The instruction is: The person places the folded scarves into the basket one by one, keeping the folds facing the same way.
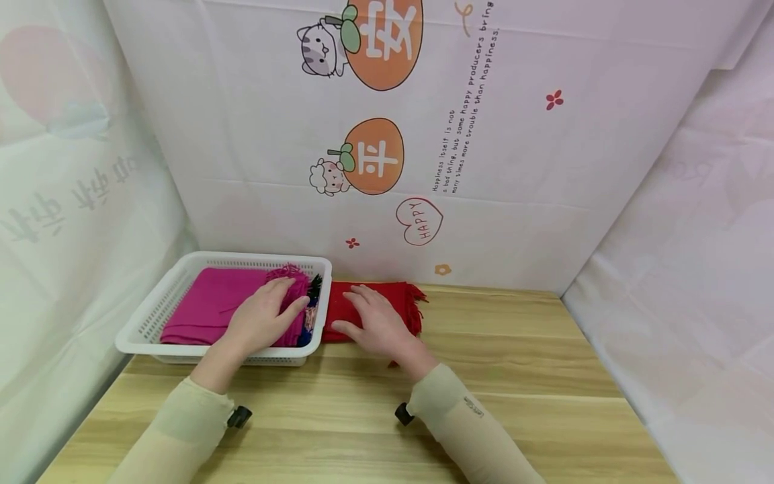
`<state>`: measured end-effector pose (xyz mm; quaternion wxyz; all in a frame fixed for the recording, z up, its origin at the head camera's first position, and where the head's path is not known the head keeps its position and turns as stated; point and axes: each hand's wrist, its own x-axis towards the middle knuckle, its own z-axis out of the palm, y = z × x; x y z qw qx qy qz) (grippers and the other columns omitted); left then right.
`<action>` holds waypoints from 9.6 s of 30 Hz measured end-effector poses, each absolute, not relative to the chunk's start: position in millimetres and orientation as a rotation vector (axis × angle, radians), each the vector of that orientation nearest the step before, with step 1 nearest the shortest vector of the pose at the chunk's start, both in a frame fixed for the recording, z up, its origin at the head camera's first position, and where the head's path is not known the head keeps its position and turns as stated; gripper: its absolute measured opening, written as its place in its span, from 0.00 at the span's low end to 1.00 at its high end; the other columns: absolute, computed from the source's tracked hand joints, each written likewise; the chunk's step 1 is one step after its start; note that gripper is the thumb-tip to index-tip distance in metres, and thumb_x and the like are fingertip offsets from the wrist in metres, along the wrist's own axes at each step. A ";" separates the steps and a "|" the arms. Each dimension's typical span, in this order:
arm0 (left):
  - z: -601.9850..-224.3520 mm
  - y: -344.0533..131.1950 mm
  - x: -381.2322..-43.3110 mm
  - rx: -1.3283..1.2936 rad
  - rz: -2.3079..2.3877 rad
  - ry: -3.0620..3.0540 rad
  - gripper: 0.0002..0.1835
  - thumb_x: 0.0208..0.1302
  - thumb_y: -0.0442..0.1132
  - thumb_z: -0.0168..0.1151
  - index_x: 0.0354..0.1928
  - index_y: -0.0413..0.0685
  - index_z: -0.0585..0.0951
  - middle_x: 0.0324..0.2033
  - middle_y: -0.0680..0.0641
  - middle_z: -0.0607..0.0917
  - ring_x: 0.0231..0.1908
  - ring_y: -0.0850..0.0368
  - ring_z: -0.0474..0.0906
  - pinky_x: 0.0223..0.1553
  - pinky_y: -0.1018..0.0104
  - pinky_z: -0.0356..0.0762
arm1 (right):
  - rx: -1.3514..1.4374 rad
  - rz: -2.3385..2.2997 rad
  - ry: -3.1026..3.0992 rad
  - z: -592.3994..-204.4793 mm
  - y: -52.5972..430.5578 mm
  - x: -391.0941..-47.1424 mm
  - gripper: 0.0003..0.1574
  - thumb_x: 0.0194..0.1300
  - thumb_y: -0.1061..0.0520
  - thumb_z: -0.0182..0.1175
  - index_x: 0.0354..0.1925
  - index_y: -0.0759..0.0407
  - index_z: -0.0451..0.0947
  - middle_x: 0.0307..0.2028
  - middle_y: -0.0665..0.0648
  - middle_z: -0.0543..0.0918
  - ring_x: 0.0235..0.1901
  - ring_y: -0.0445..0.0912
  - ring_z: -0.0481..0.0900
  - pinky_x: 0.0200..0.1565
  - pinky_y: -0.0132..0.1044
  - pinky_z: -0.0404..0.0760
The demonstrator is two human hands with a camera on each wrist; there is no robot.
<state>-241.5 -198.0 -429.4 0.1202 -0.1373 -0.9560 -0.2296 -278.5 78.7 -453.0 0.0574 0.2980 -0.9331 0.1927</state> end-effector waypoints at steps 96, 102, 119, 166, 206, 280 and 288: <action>-445.4 -39.9 -269.2 -0.203 -0.880 -2.992 0.41 0.88 0.64 0.45 0.76 0.31 0.73 0.73 0.27 0.75 0.74 0.29 0.71 0.72 0.32 0.74 | 0.336 0.769 -3.022 -483.5 169.8 -306.7 0.54 0.79 0.36 0.68 0.82 0.69 0.63 0.76 0.72 0.73 0.72 0.66 0.75 0.74 0.61 0.76; -450.3 -38.7 -270.8 -0.180 -0.877 -3.049 0.43 0.88 0.66 0.45 0.80 0.31 0.70 0.79 0.25 0.68 0.81 0.27 0.61 0.76 0.30 0.68 | 0.301 0.740 -3.049 -489.3 168.9 -309.5 0.54 0.78 0.35 0.68 0.81 0.70 0.64 0.74 0.72 0.76 0.71 0.66 0.77 0.72 0.61 0.78; -465.7 -38.3 -273.5 -0.189 -0.822 -3.138 0.44 0.88 0.66 0.45 0.79 0.32 0.72 0.77 0.26 0.71 0.79 0.25 0.64 0.76 0.28 0.66 | 0.287 0.721 -3.013 -502.6 159.0 -310.2 0.55 0.79 0.40 0.70 0.81 0.76 0.61 0.76 0.74 0.73 0.73 0.67 0.74 0.74 0.60 0.75; -470.8 -36.1 -268.6 -0.154 -0.696 -3.143 0.46 0.82 0.67 0.57 0.76 0.28 0.74 0.74 0.25 0.73 0.76 0.26 0.67 0.74 0.33 0.73 | 0.163 0.894 -3.171 -476.7 199.5 -314.4 0.41 0.70 0.58 0.69 0.72 0.80 0.69 0.67 0.73 0.81 0.60 0.61 0.82 0.65 0.56 0.82; -489.2 -34.7 -283.9 -0.053 -0.551 -3.097 0.40 0.84 0.52 0.63 0.76 0.19 0.68 0.68 0.21 0.76 0.69 0.27 0.73 0.71 0.39 0.74 | -0.009 0.824 -3.058 -488.9 191.6 -315.4 0.53 0.83 0.35 0.62 0.75 0.82 0.65 0.65 0.78 0.80 0.52 0.61 0.82 0.60 0.55 0.84; -496.7 -44.0 -291.2 -0.027 -0.810 -3.103 0.25 0.84 0.53 0.62 0.52 0.33 0.88 0.55 0.36 0.88 0.37 0.48 0.83 0.39 0.51 0.86 | -0.127 0.988 -3.155 -481.9 208.0 -311.1 0.42 0.82 0.33 0.60 0.59 0.73 0.82 0.39 0.60 0.84 0.38 0.52 0.81 0.42 0.44 0.80; -494.8 -43.4 -290.1 -0.019 -0.808 -3.106 0.31 0.85 0.52 0.61 0.67 0.27 0.82 0.68 0.33 0.83 0.52 0.41 0.87 0.50 0.45 0.88 | -0.086 0.969 -3.150 -494.8 214.8 -324.4 0.43 0.81 0.30 0.61 0.53 0.72 0.84 0.36 0.62 0.82 0.34 0.53 0.80 0.39 0.45 0.79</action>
